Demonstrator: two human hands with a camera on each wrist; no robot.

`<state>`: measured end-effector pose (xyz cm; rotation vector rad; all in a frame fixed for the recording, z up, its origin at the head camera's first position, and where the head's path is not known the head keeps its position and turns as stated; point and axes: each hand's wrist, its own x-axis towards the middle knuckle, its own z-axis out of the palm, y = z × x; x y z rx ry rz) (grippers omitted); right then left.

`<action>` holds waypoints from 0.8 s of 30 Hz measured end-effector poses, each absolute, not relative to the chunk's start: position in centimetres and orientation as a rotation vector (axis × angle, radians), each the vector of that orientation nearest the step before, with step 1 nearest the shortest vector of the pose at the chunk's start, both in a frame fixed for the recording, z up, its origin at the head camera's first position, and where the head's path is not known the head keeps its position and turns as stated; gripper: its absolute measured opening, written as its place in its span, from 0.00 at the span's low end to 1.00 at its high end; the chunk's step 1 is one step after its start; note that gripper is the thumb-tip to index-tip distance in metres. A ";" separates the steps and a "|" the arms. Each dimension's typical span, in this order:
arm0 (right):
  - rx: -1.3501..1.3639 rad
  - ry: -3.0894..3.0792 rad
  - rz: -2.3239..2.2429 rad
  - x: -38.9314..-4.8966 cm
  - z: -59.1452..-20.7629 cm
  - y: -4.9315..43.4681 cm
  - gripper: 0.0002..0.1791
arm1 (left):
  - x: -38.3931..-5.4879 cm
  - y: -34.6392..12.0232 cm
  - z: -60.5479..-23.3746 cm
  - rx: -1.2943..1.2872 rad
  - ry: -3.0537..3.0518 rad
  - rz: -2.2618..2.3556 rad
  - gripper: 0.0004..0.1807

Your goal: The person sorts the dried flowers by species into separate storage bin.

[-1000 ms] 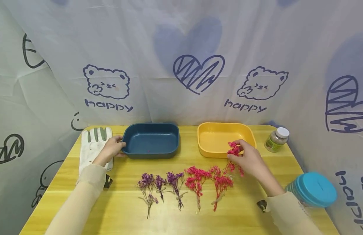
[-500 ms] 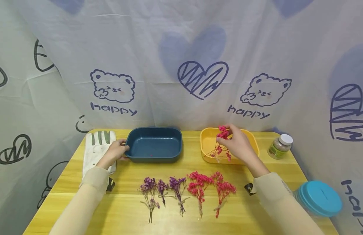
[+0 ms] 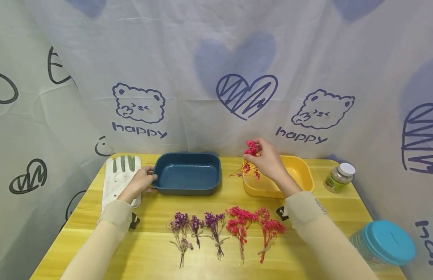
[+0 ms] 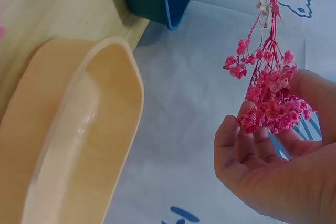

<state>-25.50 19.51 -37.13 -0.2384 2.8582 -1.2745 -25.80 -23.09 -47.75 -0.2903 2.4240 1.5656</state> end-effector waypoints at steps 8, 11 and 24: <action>-0.285 2.802 -1.316 -27.4 -37.5 17.0 0.30 | -25.9 -23.1 -47.5 -0.297 2.404 1.583 0.30; -0.327 2.773 -1.358 -28.0 -37.7 15.9 0.30 | -25.9 -23.2 -47.4 -0.299 2.407 1.583 0.30; -0.473 2.690 -1.376 -30.4 -39.3 9.6 0.30 | -25.8 -23.3 -48.2 -0.309 2.358 1.647 0.31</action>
